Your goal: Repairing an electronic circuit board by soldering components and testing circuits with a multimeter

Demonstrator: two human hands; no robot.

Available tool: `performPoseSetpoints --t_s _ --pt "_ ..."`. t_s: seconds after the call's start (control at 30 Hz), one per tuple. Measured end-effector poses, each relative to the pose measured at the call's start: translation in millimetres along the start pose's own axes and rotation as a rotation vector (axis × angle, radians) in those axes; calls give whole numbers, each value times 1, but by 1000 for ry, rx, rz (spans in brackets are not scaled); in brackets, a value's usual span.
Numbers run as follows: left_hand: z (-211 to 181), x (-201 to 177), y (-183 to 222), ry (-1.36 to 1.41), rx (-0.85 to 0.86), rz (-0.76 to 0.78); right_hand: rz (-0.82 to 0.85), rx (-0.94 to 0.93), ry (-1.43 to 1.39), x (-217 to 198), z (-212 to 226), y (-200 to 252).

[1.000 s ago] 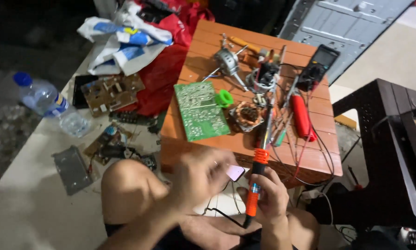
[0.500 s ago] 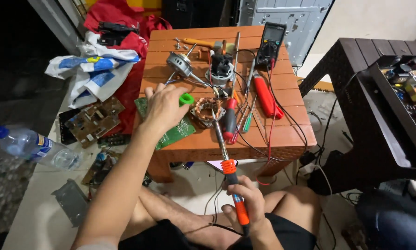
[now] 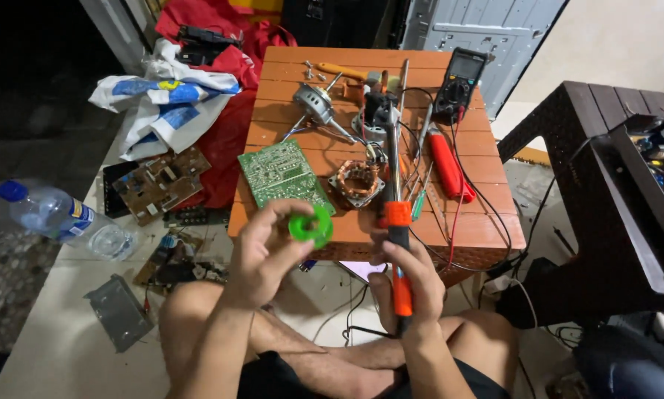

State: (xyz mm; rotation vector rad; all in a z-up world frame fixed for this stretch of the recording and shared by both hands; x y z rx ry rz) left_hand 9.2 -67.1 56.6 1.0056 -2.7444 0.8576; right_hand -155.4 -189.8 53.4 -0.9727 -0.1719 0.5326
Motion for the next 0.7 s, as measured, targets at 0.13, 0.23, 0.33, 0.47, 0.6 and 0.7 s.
performPoseSetpoints --t_s 0.13,0.23,0.33,0.47,0.6,0.7 --pt "-4 -2 22 71 -102 -8 36 0 -41 26 5 -21" --pt "1 -8 28 135 -76 -46 20 -196 -163 40 12 -28" --pt "-4 -12 28 146 -60 -49 33 -155 -205 49 19 -24" --pt "-8 -12 32 173 -72 -46 102 -37 -182 46 21 -17" --pt "-15 -7 35 31 -62 -19 164 70 -147 44 22 -15" --pt "-16 -4 40 -32 -37 -4 153 62 -113 41 19 -10"
Point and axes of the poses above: each hand's wrist, its own y-axis away from the middle knuckle, its own x-axis out of the palm, z = x × y, the point moved 5 cm from there along -y, towards the middle knuckle, and after that the axes turned 7 degrees about -z, right-handed, at the moved point
